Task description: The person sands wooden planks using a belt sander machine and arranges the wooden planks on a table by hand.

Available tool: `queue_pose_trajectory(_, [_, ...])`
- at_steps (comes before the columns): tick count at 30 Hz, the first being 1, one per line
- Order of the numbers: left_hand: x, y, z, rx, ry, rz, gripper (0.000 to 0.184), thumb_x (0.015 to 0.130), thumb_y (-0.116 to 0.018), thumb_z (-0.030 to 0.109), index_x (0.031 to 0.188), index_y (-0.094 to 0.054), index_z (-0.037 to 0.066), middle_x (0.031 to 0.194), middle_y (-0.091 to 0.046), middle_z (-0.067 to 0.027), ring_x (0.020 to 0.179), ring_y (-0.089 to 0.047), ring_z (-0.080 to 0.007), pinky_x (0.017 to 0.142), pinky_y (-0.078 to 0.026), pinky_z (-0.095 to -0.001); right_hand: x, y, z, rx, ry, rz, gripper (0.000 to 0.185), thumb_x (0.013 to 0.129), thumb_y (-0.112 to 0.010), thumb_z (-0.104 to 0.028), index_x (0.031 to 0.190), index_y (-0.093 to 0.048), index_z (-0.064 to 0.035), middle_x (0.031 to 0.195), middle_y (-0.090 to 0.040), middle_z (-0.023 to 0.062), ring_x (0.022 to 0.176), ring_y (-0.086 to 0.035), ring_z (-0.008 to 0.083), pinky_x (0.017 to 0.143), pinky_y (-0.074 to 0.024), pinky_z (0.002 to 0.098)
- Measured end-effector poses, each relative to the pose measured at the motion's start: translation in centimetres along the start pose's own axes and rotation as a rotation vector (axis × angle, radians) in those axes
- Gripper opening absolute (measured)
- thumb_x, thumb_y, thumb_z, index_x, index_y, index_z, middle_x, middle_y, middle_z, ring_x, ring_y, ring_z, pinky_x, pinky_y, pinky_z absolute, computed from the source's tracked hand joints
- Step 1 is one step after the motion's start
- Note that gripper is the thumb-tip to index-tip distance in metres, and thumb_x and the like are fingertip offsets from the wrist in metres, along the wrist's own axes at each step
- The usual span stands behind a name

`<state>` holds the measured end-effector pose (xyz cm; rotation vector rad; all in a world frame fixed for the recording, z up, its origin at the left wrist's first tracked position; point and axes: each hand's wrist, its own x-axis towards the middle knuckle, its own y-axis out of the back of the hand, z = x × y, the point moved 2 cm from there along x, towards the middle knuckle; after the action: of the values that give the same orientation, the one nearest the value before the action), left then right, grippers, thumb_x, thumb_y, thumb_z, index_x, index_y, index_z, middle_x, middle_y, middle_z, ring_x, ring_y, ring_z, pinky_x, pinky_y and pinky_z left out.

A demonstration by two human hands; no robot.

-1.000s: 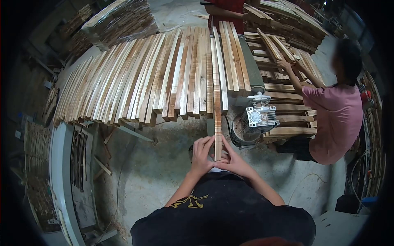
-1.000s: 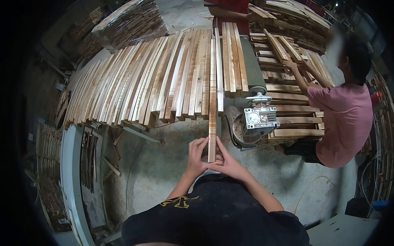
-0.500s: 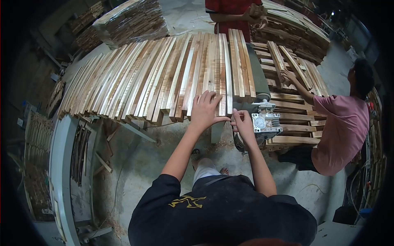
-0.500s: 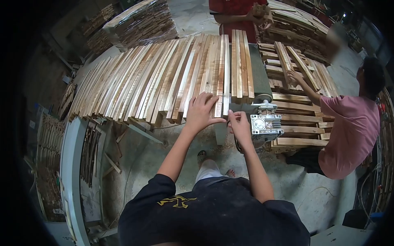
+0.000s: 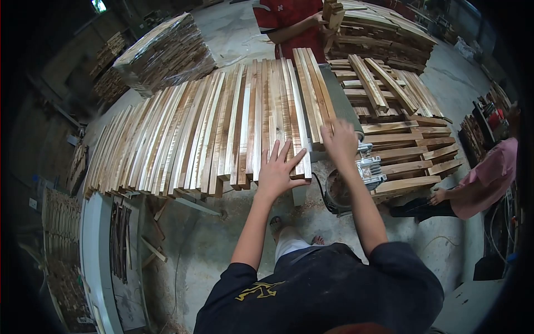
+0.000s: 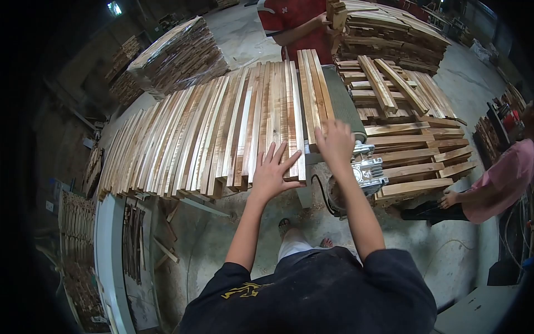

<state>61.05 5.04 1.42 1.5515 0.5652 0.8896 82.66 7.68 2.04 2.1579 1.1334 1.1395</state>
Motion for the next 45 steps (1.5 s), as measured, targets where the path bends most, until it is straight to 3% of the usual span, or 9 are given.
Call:
queue_pose_trajectory(5, [0.1, -0.1, 0.0, -0.017, -0.016, 0.018, 0.091, 0.072, -0.064, 0.078, 0.151, -0.041, 0.04, 0.158, -0.036, -0.015, 0.148, -0.029, -0.0401, 0.118, -0.021, -0.0563, 9.4, -8.4, 1.0, -0.168, -0.285, -0.404, 0.092, 0.081, -0.067, -0.056, 0.146, -0.038, 0.0016, 0.145, -0.042, 0.028, 0.13, -0.047, 0.0435, 0.106, -0.0378, 0.055])
queue_pose_trajectory(13, [-1.6, 2.2, 1.7, -0.47, 0.037, 0.099, 0.07, 0.084, -0.07, 0.055, 0.143, -0.054, 0.02, 0.155, -0.038, -0.0188, 0.149, -0.024, -0.0413, 0.119, -0.019, -0.0567, 11.3, -9.8, 1.3, -0.156, -0.34, -0.417, 0.102, 0.08, -0.065, -0.05, 0.154, -0.021, 0.0041, 0.146, -0.041, 0.0304, 0.131, -0.047, 0.0437, 0.103, -0.0435, 0.0575])
queue_pose_trajectory(17, [-9.4, -2.0, 6.5, -1.541, 0.102, 0.05, 0.046, 0.098, -0.062, 0.041, 0.08, -0.063, -0.001, 0.089, -0.066, -0.0086, 0.094, -0.065, -0.0278, 0.089, -0.049, -0.0365, 8.8, -7.1, 1.1, -0.115, -0.251, -0.405, 0.11, 0.077, -0.072, -0.047, 0.153, -0.017, 0.009, 0.136, -0.047, 0.037, 0.122, -0.053, 0.0499, 0.103, -0.0471, 0.0506])
queue_pose_trajectory(19, [-11.3, -7.6, 8.3, -1.873, 0.218, -0.318, 0.057, 0.098, -0.055, 0.054, 0.094, -0.063, -0.003, 0.102, -0.064, -0.0137, 0.109, -0.061, -0.0302, 0.098, -0.047, -0.0375, 4.6, -4.7, 1.0, -0.104, -0.214, -0.4, 0.111, 0.076, -0.072, -0.045, 0.152, -0.015, 0.0109, 0.133, -0.049, 0.0379, 0.12, -0.053, 0.0514, 0.102, -0.047, 0.0504])
queue_pose_trajectory(21, [-11.0, -9.5, 12.5, -2.734, 0.88, -0.375, 0.079, 0.093, -0.049, 0.07, 0.121, -0.057, -0.004, 0.126, -0.058, -0.0195, 0.124, -0.053, -0.0343, 0.109, -0.042, -0.0443, -0.8, -0.7, -0.2, -0.057, -0.227, -0.429, 0.111, 0.076, -0.073, -0.043, 0.152, -0.013, 0.0123, 0.13, -0.049, 0.0394, 0.118, -0.053, 0.0529, 0.102, -0.0462, 0.0515])
queue_pose_trajectory(26, [-8.7, -7.8, 16.8, -2.949, 0.407, -0.567, 0.105, 0.084, -0.046, 0.083, 0.154, -0.031, 0.006, 0.152, -0.042, -0.0202, 0.139, -0.043, -0.0378, 0.116, -0.034, -0.0515, -14.2, 7.2, -2.8, -0.07, -0.247, -0.479, 0.113, 0.077, -0.076, -0.041, 0.156, -0.009, 0.0051, 0.131, -0.044, 0.0381, 0.117, -0.05, 0.053, 0.099, -0.0459, 0.0538])
queue_pose_trajectory(30, [-12.0, -9.3, 17.8, -2.897, 0.659, -0.497, 0.1, 0.082, -0.051, 0.082, 0.154, -0.035, 0.015, 0.152, -0.044, -0.0153, 0.137, -0.044, -0.0374, 0.114, -0.036, -0.0555, -16.8, 9.8, -1.2, -0.016, -0.153, -0.471, 0.093, 0.078, -0.077, -0.042, 0.151, -0.034, -0.0054, 0.136, -0.045, 0.0307, 0.126, -0.048, 0.0489, 0.103, -0.0432, 0.0531])
queue_pose_trajectory(35, [-15.9, -16.7, 17.9, -2.984, 0.794, -0.583, 0.104, 0.078, -0.052, 0.085, 0.15, -0.041, 0.01, 0.146, -0.049, -0.0184, 0.126, -0.055, -0.0404, 0.105, -0.045, -0.0593, -12.3, 6.2, -0.4, -0.047, 1.337, -0.642, 0.024, 0.078, -0.069, -0.026, 0.1, -0.078, -0.022, 0.112, -0.067, 0.0041, 0.122, -0.056, 0.0239, 0.107, -0.04, 0.0411])
queue_pose_trajectory(45, [-19.0, -15.7, 21.3, -3.273, 0.39, -0.577, 0.119, 0.074, -0.052, 0.089, 0.156, -0.027, 0.007, 0.153, -0.035, -0.0292, 0.141, -0.036, -0.0463, 0.114, -0.035, -0.0579, -13.0, -2.4, -4.9, -0.482, 1.4, -2.116, 0.063, 0.073, -0.081, -0.043, 0.129, -0.062, -0.0234, 0.108, -0.072, 0.0077, 0.107, -0.066, 0.031, 0.09, -0.0501, 0.0446])
